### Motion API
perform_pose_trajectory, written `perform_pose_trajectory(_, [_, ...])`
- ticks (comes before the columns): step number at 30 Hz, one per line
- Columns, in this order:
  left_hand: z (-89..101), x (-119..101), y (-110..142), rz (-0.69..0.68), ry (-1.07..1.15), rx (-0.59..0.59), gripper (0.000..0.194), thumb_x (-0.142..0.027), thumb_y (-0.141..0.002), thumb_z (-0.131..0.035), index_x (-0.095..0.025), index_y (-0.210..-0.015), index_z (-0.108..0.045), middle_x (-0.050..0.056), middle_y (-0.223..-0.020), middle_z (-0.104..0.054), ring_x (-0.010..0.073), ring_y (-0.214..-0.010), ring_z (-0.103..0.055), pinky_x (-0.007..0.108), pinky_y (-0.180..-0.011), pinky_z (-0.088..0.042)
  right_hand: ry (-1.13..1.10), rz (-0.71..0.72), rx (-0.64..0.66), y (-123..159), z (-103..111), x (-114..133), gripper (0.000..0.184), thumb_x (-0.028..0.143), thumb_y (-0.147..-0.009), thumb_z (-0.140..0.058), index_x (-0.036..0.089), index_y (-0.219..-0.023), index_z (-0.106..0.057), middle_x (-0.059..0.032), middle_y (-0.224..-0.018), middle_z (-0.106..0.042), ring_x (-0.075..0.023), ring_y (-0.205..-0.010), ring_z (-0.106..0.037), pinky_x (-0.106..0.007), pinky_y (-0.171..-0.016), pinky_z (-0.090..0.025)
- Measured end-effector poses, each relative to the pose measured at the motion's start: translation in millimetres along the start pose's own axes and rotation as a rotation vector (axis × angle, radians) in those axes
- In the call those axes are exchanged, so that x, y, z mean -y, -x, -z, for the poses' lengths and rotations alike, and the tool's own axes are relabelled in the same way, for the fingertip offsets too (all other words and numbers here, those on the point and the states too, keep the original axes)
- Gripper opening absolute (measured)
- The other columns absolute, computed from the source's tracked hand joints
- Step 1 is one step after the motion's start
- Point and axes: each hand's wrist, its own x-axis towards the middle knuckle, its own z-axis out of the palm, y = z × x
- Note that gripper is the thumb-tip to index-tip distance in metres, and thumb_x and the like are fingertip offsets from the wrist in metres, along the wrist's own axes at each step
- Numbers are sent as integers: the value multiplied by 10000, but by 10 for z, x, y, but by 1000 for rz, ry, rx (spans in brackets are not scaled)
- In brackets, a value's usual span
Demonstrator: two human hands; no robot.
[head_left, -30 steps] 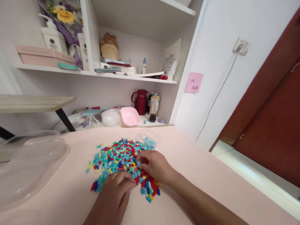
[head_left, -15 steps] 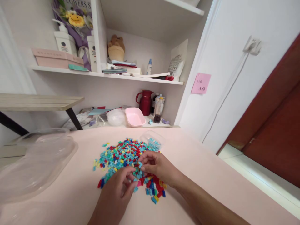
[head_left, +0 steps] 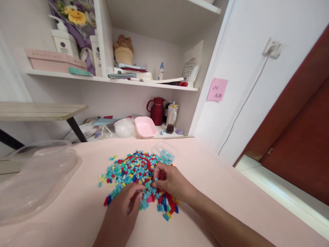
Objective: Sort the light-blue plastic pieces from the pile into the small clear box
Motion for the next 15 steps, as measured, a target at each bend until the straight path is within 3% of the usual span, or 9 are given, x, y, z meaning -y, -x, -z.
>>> perform_pose_trajectory(8, [54,-38,4,59,23,30,243,-380,-855,-501,-257,-899,-705,8,-803,-743,142,-652,-681,198,-575,-537,-82,-14,16,-18,13,7,22,200,-757,-632,196,-775,-620,47,-603,-595,-111,-494,-565,-222,-504,-459])
perform_pose_trajectory(10, [56,-10,3,71,32,31,246,-403,-850,-511,-267,-902,-709,-1,-788,-743,142,-651,-684,198,-600,-546,-35,26,-74,-37,84,35,59,234,-771,-628,196,-809,-653,44,-592,-591,-109,-489,-550,-222,-502,-449])
perform_pose_trajectory(12, [52,18,3,78,35,29,241,-424,-835,-536,-279,-905,-716,-11,-786,-746,142,-656,-690,195,-614,-549,-14,75,-243,-74,202,47,152,282,-804,-599,198,-899,-683,39,-589,-577,-109,-476,-526,-231,-498,-445])
perform_pose_trajectory(15, [36,25,4,68,62,-38,212,-427,-800,-578,-293,-868,-728,-31,-770,-748,136,-634,-687,187,-613,-544,-24,133,-461,-147,432,12,316,310,-832,-543,209,-1108,-660,-6,-793,-646,-113,-516,-567,-250,-514,-462])
